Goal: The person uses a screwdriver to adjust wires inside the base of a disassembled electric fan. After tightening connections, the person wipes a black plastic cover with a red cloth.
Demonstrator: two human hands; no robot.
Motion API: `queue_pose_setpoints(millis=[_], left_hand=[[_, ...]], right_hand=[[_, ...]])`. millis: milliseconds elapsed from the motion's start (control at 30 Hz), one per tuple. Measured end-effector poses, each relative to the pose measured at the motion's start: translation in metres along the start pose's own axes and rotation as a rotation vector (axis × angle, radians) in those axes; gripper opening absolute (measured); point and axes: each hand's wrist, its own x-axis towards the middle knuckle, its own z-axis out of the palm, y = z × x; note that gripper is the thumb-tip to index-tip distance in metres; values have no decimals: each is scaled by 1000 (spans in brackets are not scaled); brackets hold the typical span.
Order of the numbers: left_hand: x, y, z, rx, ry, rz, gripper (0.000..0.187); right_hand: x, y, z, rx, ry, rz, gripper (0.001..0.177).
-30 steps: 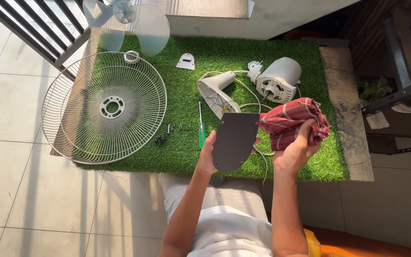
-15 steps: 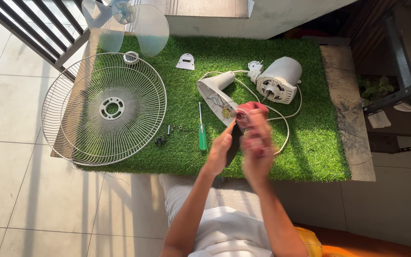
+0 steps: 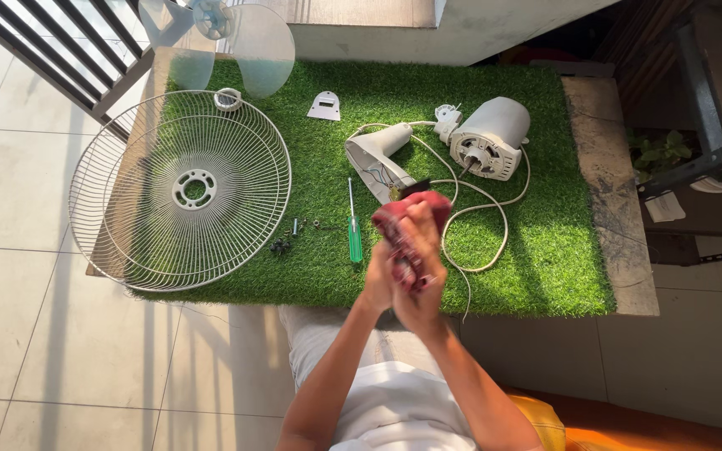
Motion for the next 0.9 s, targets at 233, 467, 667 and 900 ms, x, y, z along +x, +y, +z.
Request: queue_pose_setpoints(millis=[233,467,667,900], left_hand=[[20,62,18,-134,71,263,64],[10,60,66,-306,26,127,70],[21,77,68,-147,58,232,75],[13,83,86,-365,-387,213,81]], right_hand=[[-43,-7,-4,13,-240,30,55],[-22,5,-20,-16,-156,11,52],[-30,4,-29,-116,-241,29,43],[-12,11,-37,-157,-196,-9,45]])
